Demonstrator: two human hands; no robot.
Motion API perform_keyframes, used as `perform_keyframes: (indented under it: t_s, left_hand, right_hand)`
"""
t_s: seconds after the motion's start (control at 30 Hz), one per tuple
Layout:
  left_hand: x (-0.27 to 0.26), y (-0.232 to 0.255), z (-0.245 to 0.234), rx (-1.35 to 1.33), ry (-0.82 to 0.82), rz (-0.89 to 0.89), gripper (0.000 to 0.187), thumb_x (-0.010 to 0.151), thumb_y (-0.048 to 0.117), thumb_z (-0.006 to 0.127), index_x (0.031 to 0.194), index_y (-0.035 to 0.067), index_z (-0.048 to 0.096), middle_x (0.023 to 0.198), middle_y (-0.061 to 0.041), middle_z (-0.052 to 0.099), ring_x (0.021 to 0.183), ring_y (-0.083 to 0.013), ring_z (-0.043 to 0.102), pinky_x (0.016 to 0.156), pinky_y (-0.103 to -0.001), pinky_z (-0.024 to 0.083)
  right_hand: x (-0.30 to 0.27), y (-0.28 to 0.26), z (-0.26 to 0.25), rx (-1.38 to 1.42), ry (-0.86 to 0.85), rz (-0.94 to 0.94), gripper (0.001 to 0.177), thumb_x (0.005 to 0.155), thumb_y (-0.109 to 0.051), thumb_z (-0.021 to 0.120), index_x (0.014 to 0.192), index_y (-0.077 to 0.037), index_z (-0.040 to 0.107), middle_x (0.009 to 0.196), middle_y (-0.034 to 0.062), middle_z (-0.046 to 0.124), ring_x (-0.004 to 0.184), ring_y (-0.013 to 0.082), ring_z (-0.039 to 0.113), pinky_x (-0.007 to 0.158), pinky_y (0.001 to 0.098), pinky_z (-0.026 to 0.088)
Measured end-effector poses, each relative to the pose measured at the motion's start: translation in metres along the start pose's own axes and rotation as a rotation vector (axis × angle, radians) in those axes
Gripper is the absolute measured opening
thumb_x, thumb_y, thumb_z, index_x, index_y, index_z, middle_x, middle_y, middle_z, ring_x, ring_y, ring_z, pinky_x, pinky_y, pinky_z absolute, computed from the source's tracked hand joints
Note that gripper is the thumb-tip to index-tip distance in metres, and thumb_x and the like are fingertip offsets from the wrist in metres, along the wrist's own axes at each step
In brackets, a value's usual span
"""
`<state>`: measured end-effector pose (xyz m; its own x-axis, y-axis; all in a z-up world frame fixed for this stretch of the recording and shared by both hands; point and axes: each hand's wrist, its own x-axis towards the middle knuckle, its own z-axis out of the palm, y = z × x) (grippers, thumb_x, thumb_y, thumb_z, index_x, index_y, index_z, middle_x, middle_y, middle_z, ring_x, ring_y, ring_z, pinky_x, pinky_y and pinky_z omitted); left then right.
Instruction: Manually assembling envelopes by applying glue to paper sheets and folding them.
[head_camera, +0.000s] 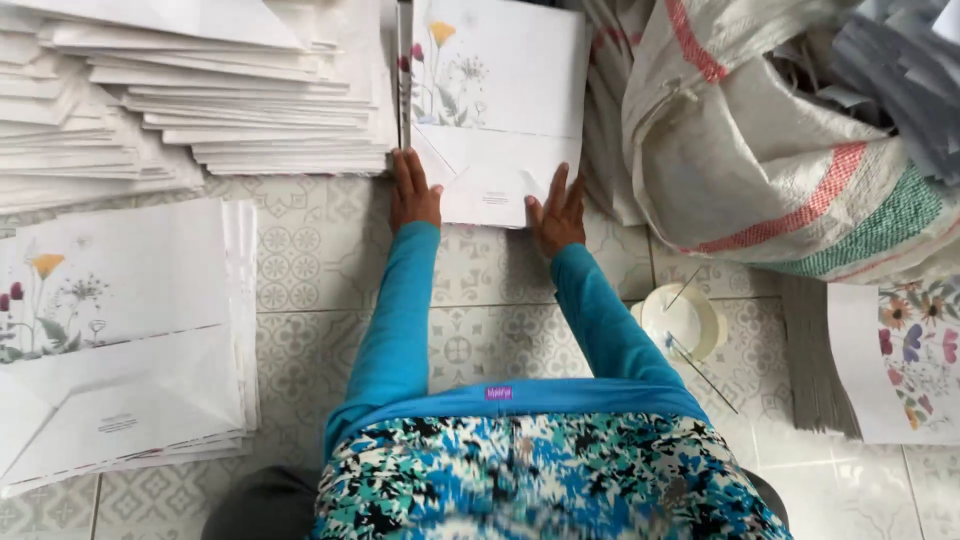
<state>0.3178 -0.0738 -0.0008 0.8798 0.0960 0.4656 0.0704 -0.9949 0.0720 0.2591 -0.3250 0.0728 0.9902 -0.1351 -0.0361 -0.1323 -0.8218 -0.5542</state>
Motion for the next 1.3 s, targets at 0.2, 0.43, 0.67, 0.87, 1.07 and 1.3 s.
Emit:
perform_keyframes:
  t_s: [0.2, 0.43, 0.67, 0.87, 1.07, 1.3]
  left_hand:
    - [0.031, -0.026, -0.062, -0.539, -0.469, -0.025, 0.087, 0.104, 0.048, 0.057, 0.165, 0.019, 0.001, 0.168, -0.022, 0.009, 0.137, -0.0455, 0.049, 0.104, -0.060, 0.051]
    - [-0.038, -0.062, -0.100, -0.738, -0.550, 0.017, 0.091, 0.101, 0.038, 0.059, 0.164, 0.014, -0.001, 0.168, -0.018, 0.018, 0.149, -0.0380, 0.034, 0.123, -0.056, 0.034]
    - [-0.156, -0.143, -0.172, -0.628, -0.640, -0.053, 0.072, 0.104, 0.055, 0.046, 0.165, 0.030, 0.015, 0.166, -0.001, 0.029, 0.149, -0.0349, 0.032, 0.117, -0.068, 0.028]
    - [-0.238, -0.258, -0.241, -0.429, 0.018, -0.465, 0.054, 0.094, 0.041, 0.067, 0.144, 0.023, 0.057, 0.135, -0.007, 0.066, 0.123, -0.0263, 0.063, 0.103, -0.045, 0.051]
    - [-0.258, -0.433, -0.253, -0.088, 0.002, -1.086, 0.064, 0.099, 0.048, 0.060, 0.156, 0.033, 0.034, 0.164, 0.000, 0.027, 0.149, -0.0284, 0.034, 0.117, -0.061, 0.033]
    - [-0.273, -0.513, -0.258, -0.037, -0.026, -1.018, 0.024, 0.090, 0.035, 0.070, 0.109, 0.029, 0.057, 0.120, 0.008, 0.051, 0.111, -0.0210, 0.059, 0.098, -0.050, 0.049]
  right_hand:
    - [0.018, 0.009, -0.058, -0.059, -0.209, -0.221, 0.138, 0.073, -0.075, 0.080, 0.168, -0.012, 0.002, 0.169, 0.0263, 0.010, 0.152, 0.0561, 0.013, 0.125, 0.0582, 0.029]
    - [0.069, 0.071, -0.031, -0.226, -0.189, -0.199, 0.128, 0.067, -0.050, 0.090, 0.167, -0.045, 0.011, 0.163, 0.0149, 0.035, 0.145, 0.0392, 0.044, 0.122, 0.0513, 0.039]
    - [-0.013, -0.076, -0.081, -0.517, -0.071, -0.251, 0.136, 0.071, -0.042, 0.089, 0.167, -0.035, -0.007, 0.169, 0.0246, 0.011, 0.152, 0.0480, 0.023, 0.120, 0.0658, 0.024]
    - [-0.148, -0.209, 0.103, 0.344, -0.344, -0.657, 0.054, 0.090, -0.014, 0.081, 0.140, -0.009, 0.060, 0.119, 0.0222, 0.065, 0.101, 0.0392, 0.068, 0.088, 0.0488, 0.057]
    - [-0.258, -0.297, 0.235, 0.317, -0.568, -0.374, 0.063, 0.092, -0.048, 0.077, 0.144, -0.020, 0.056, 0.109, 0.0094, 0.073, 0.093, 0.0238, 0.076, 0.073, 0.0360, 0.067]
    - [-0.276, -0.317, 0.255, 0.449, -0.413, -0.098, 0.076, 0.094, -0.035, 0.077, 0.154, -0.008, 0.040, 0.116, 0.0181, 0.068, 0.105, 0.0336, 0.072, 0.085, 0.0502, 0.064]
